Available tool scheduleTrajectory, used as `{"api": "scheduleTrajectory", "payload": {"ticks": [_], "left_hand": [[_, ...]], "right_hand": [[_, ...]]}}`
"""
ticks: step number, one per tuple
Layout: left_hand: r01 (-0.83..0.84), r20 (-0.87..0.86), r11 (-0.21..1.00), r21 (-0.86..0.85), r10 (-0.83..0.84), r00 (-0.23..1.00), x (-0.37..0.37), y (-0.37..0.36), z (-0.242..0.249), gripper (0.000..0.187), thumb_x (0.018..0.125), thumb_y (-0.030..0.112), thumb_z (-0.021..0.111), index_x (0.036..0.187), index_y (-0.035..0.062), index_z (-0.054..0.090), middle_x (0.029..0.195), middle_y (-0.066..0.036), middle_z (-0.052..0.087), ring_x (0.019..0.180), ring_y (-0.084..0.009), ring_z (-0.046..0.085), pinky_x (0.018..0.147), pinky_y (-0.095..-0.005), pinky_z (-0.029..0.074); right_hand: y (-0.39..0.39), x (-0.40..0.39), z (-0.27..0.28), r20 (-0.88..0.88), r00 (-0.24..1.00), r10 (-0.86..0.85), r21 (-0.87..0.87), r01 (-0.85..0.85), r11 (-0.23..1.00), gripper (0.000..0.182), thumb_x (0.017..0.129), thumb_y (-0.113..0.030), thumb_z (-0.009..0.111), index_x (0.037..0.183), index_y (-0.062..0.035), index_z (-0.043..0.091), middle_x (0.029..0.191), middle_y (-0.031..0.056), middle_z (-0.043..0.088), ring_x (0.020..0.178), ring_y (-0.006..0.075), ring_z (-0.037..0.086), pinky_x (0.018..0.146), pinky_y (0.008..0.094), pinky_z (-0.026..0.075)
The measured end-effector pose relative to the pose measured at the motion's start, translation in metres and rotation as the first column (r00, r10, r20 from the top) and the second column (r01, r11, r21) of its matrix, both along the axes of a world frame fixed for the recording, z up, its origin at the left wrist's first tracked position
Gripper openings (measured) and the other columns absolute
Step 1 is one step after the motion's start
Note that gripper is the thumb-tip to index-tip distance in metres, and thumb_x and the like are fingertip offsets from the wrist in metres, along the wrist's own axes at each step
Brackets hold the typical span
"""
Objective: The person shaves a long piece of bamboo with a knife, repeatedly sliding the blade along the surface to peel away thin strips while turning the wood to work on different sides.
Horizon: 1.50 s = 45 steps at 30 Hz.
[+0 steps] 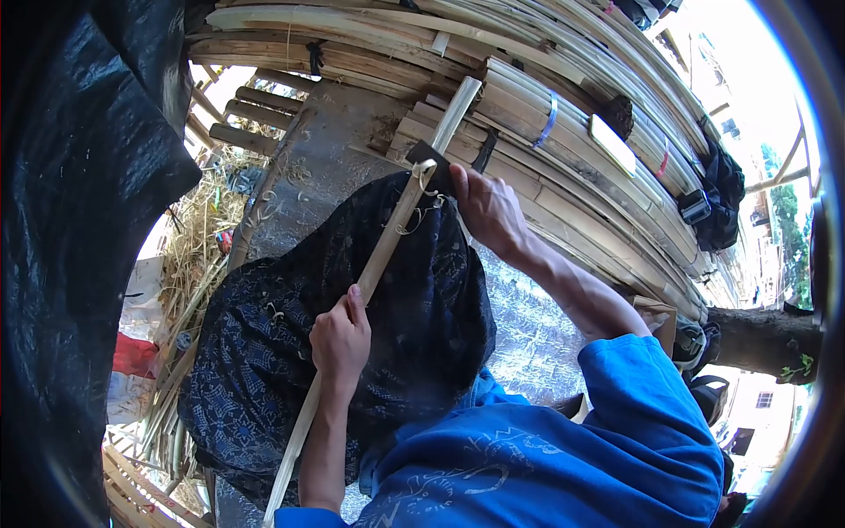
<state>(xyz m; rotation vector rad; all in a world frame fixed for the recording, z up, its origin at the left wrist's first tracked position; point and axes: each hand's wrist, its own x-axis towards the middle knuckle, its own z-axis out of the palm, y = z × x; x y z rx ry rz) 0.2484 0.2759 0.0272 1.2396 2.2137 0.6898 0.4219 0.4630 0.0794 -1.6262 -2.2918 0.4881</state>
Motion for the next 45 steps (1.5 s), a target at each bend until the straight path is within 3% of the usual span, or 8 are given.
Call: {"api": "scheduleTrajectory", "payload": {"ticks": [14, 20, 23, 26, 30, 33, 39, 45], "left_hand": [[-0.002, 0.035, 1.000, -0.017, 0.003, 0.999, -0.003, -0.003, 0.012, 0.054, 0.100, 0.040, 0.033, 0.085, 0.0012, 0.067, 0.067, -0.022, 0.064, 0.072, -0.0403, 0.065, 0.066, -0.0484, 0.051], [-0.003, -0.032, 0.995, -0.097, 0.000, 0.999, -0.012, -0.033, 0.029, 0.048, 0.100, 0.038, 0.033, 0.082, 0.0022, 0.061, 0.066, -0.023, 0.063, 0.070, -0.0417, 0.064, 0.064, -0.0510, 0.049], [0.053, 0.183, 0.998, 0.037, -0.059, 0.981, -0.008, -0.023, 0.021, 0.045, 0.100, 0.036, 0.037, 0.081, 0.0021, 0.061, 0.062, -0.021, 0.061, 0.064, -0.0418, 0.063, 0.057, -0.0491, 0.048], [0.085, 0.241, 0.995, 0.049, -0.095, 0.966, -0.002, -0.003, 0.014, 0.045, 0.100, 0.036, 0.039, 0.080, 0.0018, 0.061, 0.059, -0.020, 0.060, 0.061, -0.0406, 0.062, 0.056, -0.0476, 0.047], [0.061, 0.305, 0.992, 0.112, -0.093, 0.948, -0.002, -0.002, 0.018, 0.045, 0.100, 0.036, 0.039, 0.081, 0.0015, 0.061, 0.060, -0.020, 0.060, 0.062, -0.0401, 0.062, 0.056, -0.0469, 0.047], [0.059, 0.120, 0.997, 0.055, -0.065, 0.991, -0.004, -0.027, 0.016, 0.046, 0.100, 0.038, 0.039, 0.081, 0.0017, 0.061, 0.060, -0.020, 0.060, 0.063, -0.0400, 0.063, 0.056, -0.0460, 0.047], [0.043, 0.227, 0.999, 0.021, -0.046, 0.973, -0.005, -0.018, 0.011, 0.050, 0.099, 0.040, 0.040, 0.079, 0.0018, 0.064, 0.059, -0.020, 0.060, 0.061, -0.0390, 0.063, 0.054, -0.0455, 0.047], [-0.008, 0.165, 1.000, 0.029, 0.003, 0.986, 0.000, -0.010, 0.005, 0.051, 0.098, 0.043, 0.043, 0.077, 0.0029, 0.066, 0.058, -0.017, 0.061, 0.059, -0.0365, 0.064, 0.053, -0.0437, 0.048]], "right_hand": [[-0.016, 0.002, 0.002, -0.025, 0.999, 0.030, -0.115, -0.032, 0.993, 0.057, 0.101, -0.044, 0.028, 0.084, 0.0004, 0.060, 0.066, 0.0268, 0.057, 0.066, 0.0458, 0.058, 0.064, 0.0522, 0.043], [0.022, -0.003, 0.035, 0.110, 0.992, -0.058, -0.185, 0.078, 0.980, 0.064, 0.099, -0.050, 0.031, 0.079, -0.0005, 0.067, 0.061, 0.0228, 0.060, 0.059, 0.0359, 0.064, 0.062, 0.0481, 0.049], [0.064, 0.000, 0.030, 0.066, 0.997, -0.041, 0.042, 0.038, 0.998, 0.065, 0.099, -0.050, 0.032, 0.077, 0.0009, 0.066, 0.062, 0.0235, 0.060, 0.060, 0.0389, 0.062, 0.063, 0.0478, 0.048], [0.094, -0.005, 0.038, 0.089, 0.989, -0.120, 0.044, 0.116, 0.992, 0.067, 0.097, -0.053, 0.031, 0.081, 0.0010, 0.067, 0.077, 0.0266, 0.064, 0.082, 0.0428, 0.063, 0.077, 0.0495, 0.048], [0.116, -0.001, 0.033, 0.159, 0.980, -0.122, 0.031, 0.118, 0.993, 0.068, 0.097, -0.054, 0.029, 0.081, 0.0005, 0.068, 0.080, 0.0274, 0.064, 0.085, 0.0432, 0.063, 0.080, 0.0501, 0.047], [0.113, -0.003, 0.034, 0.185, 0.976, -0.118, 0.032, 0.114, 0.993, 0.070, 0.097, -0.054, 0.027, 0.082, 0.0012, 0.067, 0.081, 0.0275, 0.064, 0.085, 0.0442, 0.062, 0.080, 0.0511, 0.047], [0.127, -0.001, 0.027, 0.128, 0.982, -0.137, 0.084, 0.127, 0.988, 0.070, 0.098, -0.052, 0.026, 0.079, 0.0019, 0.066, 0.080, 0.0279, 0.064, 0.085, 0.0446, 0.062, 0.080, 0.0507, 0.047], [0.123, -0.005, 0.031, 0.189, 0.979, -0.073, 0.052, 0.065, 0.997, 0.068, 0.098, -0.051, 0.025, 0.081, -0.0002, 0.067, 0.076, 0.0273, 0.064, 0.078, 0.0442, 0.063, 0.075, 0.0506, 0.049]]}}
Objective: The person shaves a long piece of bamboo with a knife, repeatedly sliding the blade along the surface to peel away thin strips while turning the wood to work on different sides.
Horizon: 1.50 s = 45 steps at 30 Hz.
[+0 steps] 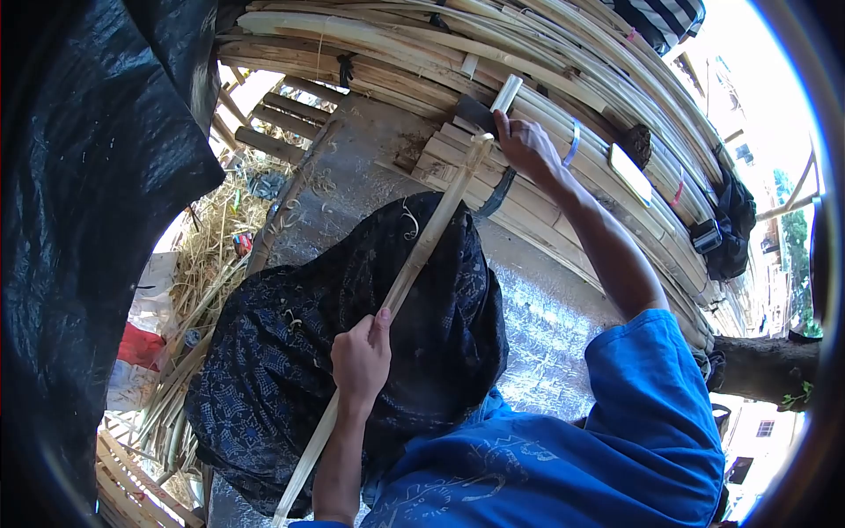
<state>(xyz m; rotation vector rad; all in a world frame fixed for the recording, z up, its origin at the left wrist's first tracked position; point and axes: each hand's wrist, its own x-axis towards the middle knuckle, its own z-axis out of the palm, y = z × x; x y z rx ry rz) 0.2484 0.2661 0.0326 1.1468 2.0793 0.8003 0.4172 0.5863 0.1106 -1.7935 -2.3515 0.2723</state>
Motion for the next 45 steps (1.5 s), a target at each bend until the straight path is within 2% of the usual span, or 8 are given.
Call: {"api": "scheduleTrajectory", "payload": {"ticks": [13, 19, 21, 33, 35, 37, 43, 45], "left_hand": [[-0.028, -0.003, 1.000, -0.007, 0.028, 1.000, 0.008, -0.001, -0.008, 0.051, 0.097, 0.045, 0.044, 0.077, 0.0041, 0.068, 0.055, -0.015, 0.059, 0.055, -0.0355, 0.062, 0.051, -0.0434, 0.047], [-0.043, -0.006, 0.998, 0.044, 0.044, 0.999, 0.010, 0.002, -0.008, 0.053, 0.097, 0.045, 0.044, 0.075, 0.0030, 0.068, 0.053, -0.015, 0.058, 0.053, -0.0356, 0.061, 0.050, -0.0434, 0.045], [-0.046, 0.008, 0.999, 0.029, 0.046, 0.999, 0.009, 0.000, -0.010, 0.053, 0.097, 0.045, 0.044, 0.075, 0.0027, 0.068, 0.053, -0.015, 0.058, 0.053, -0.0358, 0.061, 0.049, -0.0433, 0.045], [-0.026, 0.131, 0.997, 0.071, 0.017, 0.991, 0.002, -0.002, -0.009, 0.054, 0.096, 0.043, 0.046, 0.072, -0.0012, 0.064, 0.056, -0.019, 0.058, 0.056, -0.0383, 0.060, 0.050, -0.0428, 0.042], [-0.030, 0.138, 0.995, 0.095, 0.017, 0.990, 0.000, -0.006, -0.008, 0.053, 0.096, 0.043, 0.047, 0.072, -0.0010, 0.064, 0.056, -0.019, 0.058, 0.056, -0.0380, 0.061, 0.050, -0.0425, 0.042], [-0.037, 0.148, 0.994, 0.103, 0.022, 0.989, 0.002, -0.020, -0.006, 0.052, 0.096, 0.042, 0.047, 0.072, -0.0008, 0.064, 0.056, -0.019, 0.058, 0.056, -0.0376, 0.061, 0.050, -0.0423, 0.042], [-0.061, 0.041, 0.988, 0.139, 0.056, 0.998, 0.003, -0.045, -0.012, 0.051, 0.098, 0.035, 0.050, 0.067, -0.0048, 0.058, 0.046, -0.013, 0.045, 0.040, -0.0144, 0.045, 0.042, -0.0345, 0.030], [-0.057, -0.005, 0.989, 0.135, 0.058, 0.998, 0.005, -0.044, -0.011, 0.050, 0.098, 0.034, 0.050, 0.066, -0.0038, 0.057, 0.046, -0.014, 0.045, 0.038, -0.0184, 0.046, 0.041, -0.0353, 0.030]], "right_hand": [[-0.055, 0.006, -0.032, -0.094, 0.995, 0.031, 0.105, -0.021, 0.994, 0.059, 0.101, -0.040, 0.027, 0.081, 0.0003, 0.065, 0.070, 0.0286, 0.060, 0.067, 0.0458, 0.059, 0.065, 0.0516, 0.047], [-0.104, -0.002, -0.032, -0.069, 0.997, 0.030, -0.157, -0.041, 0.987, 0.059, 0.101, -0.042, 0.022, 0.088, -0.0035, 0.065, 0.068, 0.0276, 0.061, 0.066, 0.0431, 0.063, 0.065, 0.0521, 0.049], [-0.119, -0.001, -0.038, -0.134, 0.989, 0.064, 0.036, -0.059, 0.998, 0.054, 0.102, -0.040, 0.023, 0.094, -0.0055, 0.064, 0.066, 0.0259, 0.060, 0.064, 0.0420, 0.063, 0.062, 0.0516, 0.049], [-0.164, -0.002, -0.024, -0.085, 0.985, 0.153, -0.292, -0.171, 0.941, 0.050, 0.101, -0.041, 0.029, 0.087, -0.0046, 0.060, 0.060, 0.0247, 0.056, 0.058, 0.0439, 0.059, 0.058, 0.0530, 0.046], [-0.138, 0.012, -0.034, -0.082, 0.968, 0.237, 0.036, -0.235, 0.971, 0.053, 0.101, -0.040, 0.030, 0.077, -0.0041, 0.061, 0.067, 0.0248, 0.061, 0.060, 0.0430, 0.061, 0.058, 0.0523, 0.049], [-0.100, 0.008, 0.000, -0.117, 0.993, -0.025, -0.116, 0.011, 0.993, 0.060, 0.100, -0.043, 0.029, 0.076, -0.0007, 0.064, 0.071, 0.0277, 0.062, 0.067, 0.0428, 0.064, 0.063, 0.0499, 0.053], [0.018, 0.021, 0.009, 0.035, 0.999, -0.037, 0.248, 0.027, 0.968, 0.072, 0.099, -0.050, 0.023, 0.076, 0.0024, 0.067, 0.080, 0.0290, 0.064, 0.080, 0.0438, 0.063, 0.076, 0.0524, 0.048], [0.032, 0.023, 0.001, 0.085, 0.996, -0.040, 0.239, 0.018, 0.971, 0.072, 0.098, -0.051, 0.022, 0.077, 0.0020, 0.067, 0.081, 0.0284, 0.064, 0.081, 0.0440, 0.063, 0.076, 0.0526, 0.048]]}}
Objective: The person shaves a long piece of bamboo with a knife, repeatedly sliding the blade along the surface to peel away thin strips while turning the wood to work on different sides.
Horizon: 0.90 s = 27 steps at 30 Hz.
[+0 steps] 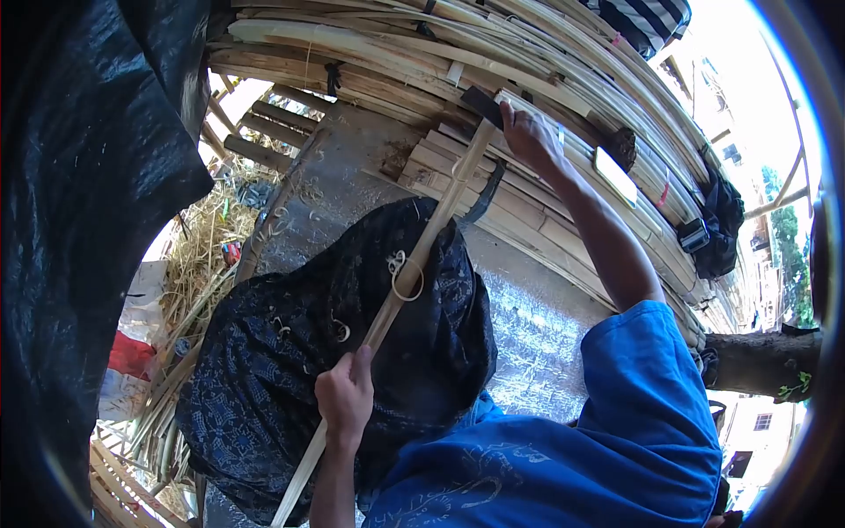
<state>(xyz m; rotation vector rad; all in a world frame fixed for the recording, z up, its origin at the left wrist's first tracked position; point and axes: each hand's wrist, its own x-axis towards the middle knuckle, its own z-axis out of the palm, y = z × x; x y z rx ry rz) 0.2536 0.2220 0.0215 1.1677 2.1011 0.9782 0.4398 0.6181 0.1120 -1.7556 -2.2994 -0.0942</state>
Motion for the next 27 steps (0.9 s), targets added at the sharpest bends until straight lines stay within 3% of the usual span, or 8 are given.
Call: {"api": "scheduleTrajectory", "payload": {"ticks": [3, 5, 8, 15, 17, 27], "left_hand": [[-0.023, -0.064, 1.000, -0.014, 0.022, 0.998, 0.003, 0.002, 0.003, 0.049, 0.098, 0.033, 0.050, 0.064, -0.0025, 0.056, 0.046, -0.015, 0.046, 0.038, -0.0252, 0.049, 0.041, -0.0364, 0.031], [0.003, -0.097, 0.997, -0.075, -0.010, 0.995, 0.003, 0.003, 0.004, 0.046, 0.096, 0.033, 0.052, 0.062, 0.0024, 0.056, 0.048, -0.015, 0.054, 0.046, -0.0335, 0.059, 0.041, -0.0398, 0.041], [0.002, -0.112, 0.998, -0.059, -0.008, 0.994, 0.005, 0.005, 0.001, 0.045, 0.095, 0.032, 0.053, 0.061, 0.0024, 0.055, 0.048, -0.015, 0.053, 0.046, -0.0340, 0.059, 0.041, -0.0400, 0.041], [-0.015, -0.086, 0.998, -0.054, 0.011, 0.996, 0.007, 0.006, -0.003, 0.045, 0.095, 0.031, 0.053, 0.061, 0.0023, 0.055, 0.048, -0.016, 0.053, 0.047, -0.0351, 0.058, 0.041, -0.0406, 0.040], [-0.026, -0.057, 1.000, 0.000, 0.025, 0.998, 0.007, 0.005, -0.007, 0.048, 0.096, 0.032, 0.052, 0.061, -0.0009, 0.054, 0.046, -0.016, 0.046, 0.039, -0.0292, 0.050, 0.041, -0.0377, 0.032], [-0.034, -0.074, 0.999, 0.008, 0.034, 0.997, 0.006, 0.007, -0.006, 0.048, 0.097, 0.033, 0.051, 0.062, -0.0005, 0.056, 0.046, -0.015, 0.046, 0.039, -0.0295, 0.048, 0.041, -0.0380, 0.032]], "right_hand": [[0.009, 0.003, -0.007, 0.055, 0.998, -0.008, -0.056, 0.011, 0.998, 0.072, 0.098, -0.051, 0.022, 0.079, 0.0011, 0.068, 0.082, 0.0273, 0.064, 0.081, 0.0443, 0.063, 0.076, 0.0532, 0.048], [0.004, 0.005, -0.017, 0.026, 0.999, -0.026, -0.093, 0.028, 0.995, 0.069, 0.098, -0.049, 0.024, 0.079, 0.0000, 0.068, 0.077, 0.0278, 0.063, 0.078, 0.0456, 0.062, 0.075, 0.0542, 0.048], [-0.001, 0.006, -0.023, -0.061, 0.998, -0.012, -0.060, 0.008, 0.998, 0.066, 0.099, -0.048, 0.025, 0.078, -0.0006, 0.067, 0.073, 0.0284, 0.062, 0.075, 0.0467, 0.062, 0.073, 0.0542, 0.048], [-0.015, 0.004, -0.027, -0.058, 0.998, 0.026, -0.055, -0.029, 0.998, 0.064, 0.099, -0.047, 0.028, 0.076, 0.0004, 0.064, 0.071, 0.0275, 0.061, 0.070, 0.0461, 0.060, 0.067, 0.0534, 0.047], [-0.021, 0.003, -0.028, -0.047, 0.998, 0.039, -0.051, -0.041, 0.998, 0.063, 0.100, -0.046, 0.029, 0.076, 0.0001, 0.064, 0.071, 0.0274, 0.061, 0.069, 0.0461, 0.060, 0.067, 0.0534, 0.047], [-0.052, 0.002, -0.034, -0.095, 0.994, 0.056, -0.043, -0.061, 0.997, 0.061, 0.099, -0.044, 0.028, 0.074, -0.0018, 0.065, 0.069, 0.0258, 0.061, 0.069, 0.0454, 0.061, 0.067, 0.0529, 0.049]]}}
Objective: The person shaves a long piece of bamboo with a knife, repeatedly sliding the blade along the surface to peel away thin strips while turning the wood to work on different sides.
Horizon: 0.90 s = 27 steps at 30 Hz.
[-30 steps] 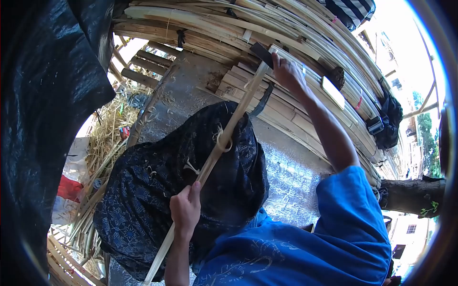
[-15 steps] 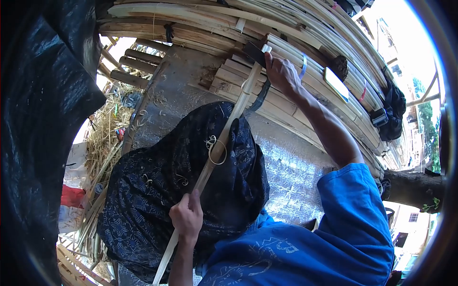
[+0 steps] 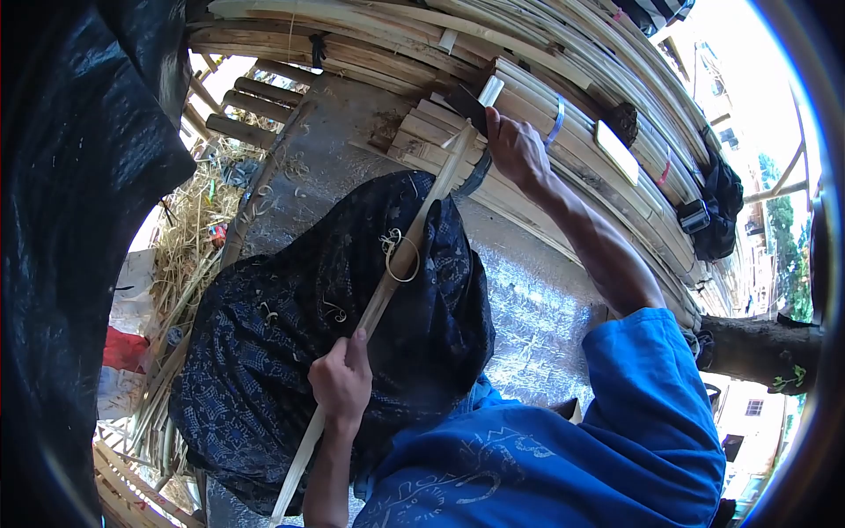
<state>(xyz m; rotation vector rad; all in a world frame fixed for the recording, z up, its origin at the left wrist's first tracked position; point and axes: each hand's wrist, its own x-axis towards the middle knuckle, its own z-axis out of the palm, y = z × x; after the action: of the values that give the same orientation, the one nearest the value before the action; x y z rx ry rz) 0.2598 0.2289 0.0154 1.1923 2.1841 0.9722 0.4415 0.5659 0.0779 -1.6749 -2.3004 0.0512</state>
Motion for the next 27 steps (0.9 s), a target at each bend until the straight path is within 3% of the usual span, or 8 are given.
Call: {"api": "scheduleTrajectory", "payload": {"ticks": [2, 5, 13, 15, 17, 24, 25, 27], "left_hand": [[0.018, 0.018, 0.996, -0.087, -0.017, 1.000, -0.001, 0.000, 0.005, 0.047, 0.095, 0.035, 0.051, 0.062, 0.0028, 0.058, 0.049, -0.016, 0.054, 0.049, -0.0357, 0.059, 0.043, -0.0417, 0.042], [0.004, 0.008, 1.000, -0.007, -0.004, 1.000, 0.001, -0.001, 0.000, 0.048, 0.097, 0.034, 0.051, 0.064, -0.0006, 0.058, 0.048, -0.016, 0.048, 0.042, -0.0317, 0.051, 0.042, -0.0382, 0.033], [0.010, 0.018, 0.994, -0.104, -0.008, 1.000, 0.000, 0.000, 0.003, 0.048, 0.096, 0.037, 0.050, 0.067, 0.0007, 0.061, 0.051, -0.016, 0.054, 0.048, -0.0343, 0.057, 0.045, -0.0405, 0.040], [0.016, 0.029, 0.988, -0.151, -0.011, 1.000, -0.001, 0.004, 0.004, 0.048, 0.095, 0.039, 0.049, 0.067, 0.0024, 0.062, 0.054, -0.017, 0.058, 0.054, -0.0362, 0.062, 0.047, -0.0429, 0.045], [0.001, 0.033, 0.994, -0.112, 0.003, 0.999, -0.001, 0.000, 0.005, 0.048, 0.095, 0.041, 0.048, 0.070, 0.0026, 0.064, 0.055, -0.017, 0.059, 0.055, -0.0360, 0.062, 0.048, -0.0428, 0.045], [0.029, 0.078, 0.994, -0.109, -0.021, 0.997, -0.005, -0.002, 0.009, 0.049, 0.096, 0.041, 0.048, 0.071, 0.0019, 0.065, 0.054, -0.016, 0.059, 0.054, -0.0348, 0.062, 0.047, -0.0409, 0.044], [0.029, 0.093, 0.992, -0.123, -0.017, 0.996, -0.005, -0.003, 0.009, 0.049, 0.096, 0.040, 0.049, 0.071, 0.0014, 0.065, 0.054, -0.016, 0.058, 0.053, -0.0345, 0.062, 0.046, -0.0404, 0.044], [0.030, 0.105, 0.990, -0.141, -0.015, 0.994, -0.004, -0.004, 0.008, 0.049, 0.096, 0.040, 0.049, 0.071, 0.0009, 0.064, 0.053, -0.016, 0.058, 0.052, -0.0341, 0.062, 0.045, -0.0398, 0.043]], "right_hand": [[-0.007, 0.001, -0.001, -0.011, 1.000, 0.003, -0.003, -0.003, 1.000, 0.061, 0.099, -0.044, 0.028, 0.075, -0.0020, 0.065, 0.069, 0.0257, 0.061, 0.069, 0.0456, 0.061, 0.067, 0.0531, 0.048], [-0.026, 0.000, 0.003, -0.106, 0.994, 0.033, -0.030, -0.036, 0.999, 0.060, 0.100, -0.043, 0.028, 0.075, -0.0025, 0.064, 0.069, 0.0258, 0.061, 0.070, 0.0456, 0.061, 0.066, 0.0532, 0.048], [-0.076, -0.006, 0.002, -0.102, 0.993, 0.053, -0.185, -0.071, 0.980, 0.055, 0.101, -0.041, 0.028, 0.079, -0.0030, 0.063, 0.068, 0.0260, 0.061, 0.066, 0.0452, 0.061, 0.061, 0.0535, 0.048], [-0.105, -0.009, -0.016, 0.068, 0.953, 0.296, -0.184, -0.279, 0.942, 0.050, 0.102, -0.038, 0.028, 0.083, -0.0039, 0.060, 0.061, 0.0235, 0.058, 0.060, 0.0424, 0.060, 0.059, 0.0523, 0.048], [-0.130, -0.013, -0.027, -0.140, 0.969, 0.203, -0.205, -0.229, 0.952, 0.047, 0.102, -0.035, 0.031, 0.080, -0.0036, 0.057, 0.062, 0.0206, 0.058, 0.052, 0.0412, 0.056, 0.049, 0.0520, 0.043], [-0.092, -0.014, 0.022, -0.113, 0.991, 0.074, -0.335, -0.108, 0.936, 0.054, 0.101, -0.040, 0.028, 0.090, 0.0000, 0.062, 0.061, 0.0253, 0.059, 0.059, 0.0403, 0.062, 0.055, 0.0504, 0.050], [-0.064, -0.001, 0.010, -0.026, 0.965, 0.262, 0.021, -0.261, 0.965, 0.057, 0.101, -0.041, 0.028, 0.085, 0.0013, 0.063, 0.063, 0.0270, 0.060, 0.061, 0.0390, 0.063, 0.054, 0.0480, 0.052], [-0.018, -0.014, 0.039, -0.056, 0.998, 0.017, -0.086, -0.022, 0.996, 0.064, 0.101, -0.043, 0.028, 0.072, 0.0007, 0.064, 0.071, 0.0250, 0.064, 0.063, 0.0407, 0.063, 0.061, 0.0480, 0.052]]}}
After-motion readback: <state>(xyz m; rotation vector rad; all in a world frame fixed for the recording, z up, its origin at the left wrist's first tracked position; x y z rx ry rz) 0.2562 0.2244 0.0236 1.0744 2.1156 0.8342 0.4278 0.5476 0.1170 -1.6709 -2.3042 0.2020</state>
